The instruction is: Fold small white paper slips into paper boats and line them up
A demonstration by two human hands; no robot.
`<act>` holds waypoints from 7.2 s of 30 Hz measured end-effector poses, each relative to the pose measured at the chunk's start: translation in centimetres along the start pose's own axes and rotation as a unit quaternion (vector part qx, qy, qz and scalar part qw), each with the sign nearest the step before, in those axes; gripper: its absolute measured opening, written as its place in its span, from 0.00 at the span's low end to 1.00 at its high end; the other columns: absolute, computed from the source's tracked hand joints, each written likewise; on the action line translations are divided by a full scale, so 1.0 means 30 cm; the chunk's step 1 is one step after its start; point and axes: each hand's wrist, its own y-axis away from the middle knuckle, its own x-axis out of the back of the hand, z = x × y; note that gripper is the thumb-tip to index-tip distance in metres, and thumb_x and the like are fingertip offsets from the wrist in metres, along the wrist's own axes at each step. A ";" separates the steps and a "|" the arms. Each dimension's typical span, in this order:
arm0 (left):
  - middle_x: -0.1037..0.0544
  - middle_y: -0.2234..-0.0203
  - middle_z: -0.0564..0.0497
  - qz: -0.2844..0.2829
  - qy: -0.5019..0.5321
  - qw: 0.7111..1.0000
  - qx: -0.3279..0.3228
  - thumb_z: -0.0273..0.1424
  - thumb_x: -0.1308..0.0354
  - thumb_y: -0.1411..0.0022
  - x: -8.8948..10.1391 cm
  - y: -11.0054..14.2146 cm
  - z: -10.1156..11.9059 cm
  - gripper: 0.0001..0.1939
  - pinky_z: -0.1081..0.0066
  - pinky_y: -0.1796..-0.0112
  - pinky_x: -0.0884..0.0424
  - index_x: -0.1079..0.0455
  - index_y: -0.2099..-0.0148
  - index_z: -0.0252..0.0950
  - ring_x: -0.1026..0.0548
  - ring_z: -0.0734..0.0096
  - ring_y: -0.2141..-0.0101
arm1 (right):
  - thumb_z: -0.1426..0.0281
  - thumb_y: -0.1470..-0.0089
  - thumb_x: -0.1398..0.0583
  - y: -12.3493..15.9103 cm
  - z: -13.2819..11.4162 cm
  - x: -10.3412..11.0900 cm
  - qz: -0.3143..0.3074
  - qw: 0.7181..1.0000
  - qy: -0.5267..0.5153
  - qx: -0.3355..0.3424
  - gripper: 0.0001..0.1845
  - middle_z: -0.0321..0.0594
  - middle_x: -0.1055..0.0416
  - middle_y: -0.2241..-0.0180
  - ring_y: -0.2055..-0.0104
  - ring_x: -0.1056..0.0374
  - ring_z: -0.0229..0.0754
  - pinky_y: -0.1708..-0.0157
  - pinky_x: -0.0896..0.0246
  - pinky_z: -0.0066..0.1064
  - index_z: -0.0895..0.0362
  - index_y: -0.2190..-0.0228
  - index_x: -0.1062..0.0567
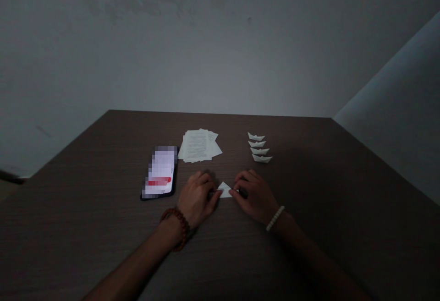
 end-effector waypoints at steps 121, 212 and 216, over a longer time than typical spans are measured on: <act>0.30 0.68 0.48 -0.012 -0.013 0.999 0.034 0.35 0.43 0.40 0.013 0.001 0.003 0.09 0.61 0.63 0.39 0.31 0.69 0.36 0.35 0.58 0.61 | 0.79 0.49 0.43 0.043 0.047 0.114 -0.176 0.950 0.143 0.215 0.17 0.42 0.32 0.60 0.60 0.42 0.44 0.60 0.47 0.36 0.55 0.57 0.29; 0.31 0.62 0.43 0.018 -0.065 0.989 -0.133 0.23 0.49 0.44 0.035 0.010 -0.061 0.16 0.60 0.64 0.36 0.28 0.54 0.36 0.36 0.58 0.62 | 0.73 0.45 0.44 0.073 0.006 0.057 -0.092 0.988 0.027 0.125 0.15 0.42 0.30 0.55 0.54 0.39 0.45 0.55 0.44 0.40 0.56 0.54 0.28; 0.31 0.63 0.44 -0.039 -0.080 0.981 -0.171 0.25 0.49 0.43 0.047 0.012 -0.041 0.15 0.59 0.64 0.37 0.27 0.55 0.39 0.36 0.57 0.62 | 0.73 0.45 0.44 0.071 0.004 0.063 -0.090 0.988 0.038 0.117 0.15 0.43 0.30 0.56 0.54 0.39 0.46 0.55 0.44 0.40 0.56 0.55 0.29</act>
